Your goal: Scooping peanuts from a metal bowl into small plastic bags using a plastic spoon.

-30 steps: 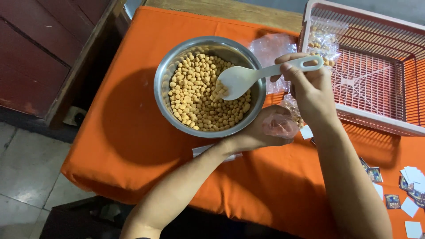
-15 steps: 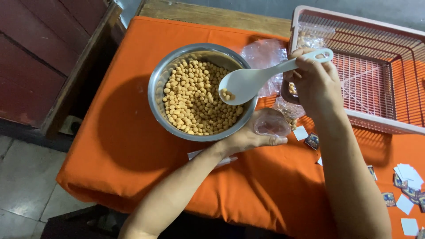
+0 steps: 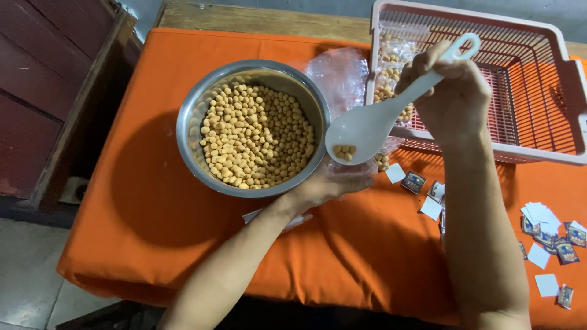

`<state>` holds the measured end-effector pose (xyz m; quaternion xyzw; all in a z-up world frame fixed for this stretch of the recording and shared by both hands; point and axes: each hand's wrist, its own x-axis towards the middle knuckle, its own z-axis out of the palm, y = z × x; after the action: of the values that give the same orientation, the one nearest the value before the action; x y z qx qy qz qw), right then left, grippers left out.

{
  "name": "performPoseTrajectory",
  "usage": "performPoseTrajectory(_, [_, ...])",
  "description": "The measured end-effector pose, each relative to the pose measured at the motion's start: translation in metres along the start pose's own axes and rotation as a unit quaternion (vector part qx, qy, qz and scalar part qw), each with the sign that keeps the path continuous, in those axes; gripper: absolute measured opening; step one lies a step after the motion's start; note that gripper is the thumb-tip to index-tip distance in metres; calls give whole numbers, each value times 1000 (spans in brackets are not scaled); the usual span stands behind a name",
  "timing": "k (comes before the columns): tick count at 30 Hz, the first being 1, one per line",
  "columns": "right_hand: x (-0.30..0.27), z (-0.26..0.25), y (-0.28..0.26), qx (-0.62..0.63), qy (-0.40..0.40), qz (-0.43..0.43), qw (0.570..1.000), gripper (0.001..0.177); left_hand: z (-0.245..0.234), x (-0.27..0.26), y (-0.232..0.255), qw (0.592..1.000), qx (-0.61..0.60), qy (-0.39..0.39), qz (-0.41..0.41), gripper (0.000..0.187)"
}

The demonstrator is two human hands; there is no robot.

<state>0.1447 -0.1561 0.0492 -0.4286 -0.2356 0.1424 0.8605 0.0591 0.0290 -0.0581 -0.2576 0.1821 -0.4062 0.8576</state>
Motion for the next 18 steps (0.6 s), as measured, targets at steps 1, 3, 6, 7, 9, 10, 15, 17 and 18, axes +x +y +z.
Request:
performPoseTrajectory(1, [-2, 1, -3, -33, -39, -24, 998, 13, 17, -9, -24, 890, 426, 38, 160, 66])
performPoseTrajectory(3, [-5, 3, -7, -67, -77, -47, 994, 16, 11, 0, -26, 584, 758, 65, 284, 79])
performPoseTrajectory(6, [-9, 3, -10, -118, -84, -58, 988, 13, -26, 30, 9, 625, 716, 26, 311, 73])
performPoseTrajectory(7, [-9, 2, -11, -136, -101, -71, 983, 15, -16, 25, 1, 591, 747, 47, 301, 54])
performPoseTrajectory(9, [-9, 4, -11, -154, -117, -84, 978, 17, 0, 13, -15, 555, 777, 67, 291, 36])
performPoseTrajectory(10, [-10, 7, -12, -167, -117, -94, 975, 16, 6, 7, -22, 535, 786, 45, 306, 48])
performPoseTrajectory(15, [-11, 24, 1, -162, -8, -153, 975, 10, 10, 0, -26, 476, 807, 19, 350, 65])
performPoseTrajectory(17, [-8, 38, 11, -165, 101, -138, 971, 8, 7, 0, -22, 473, 817, 40, 327, 43])
performPoseTrajectory(18, [-8, 41, 19, -163, 98, -137, 972, 8, 0, 6, -16, 471, 817, 42, 330, 43])
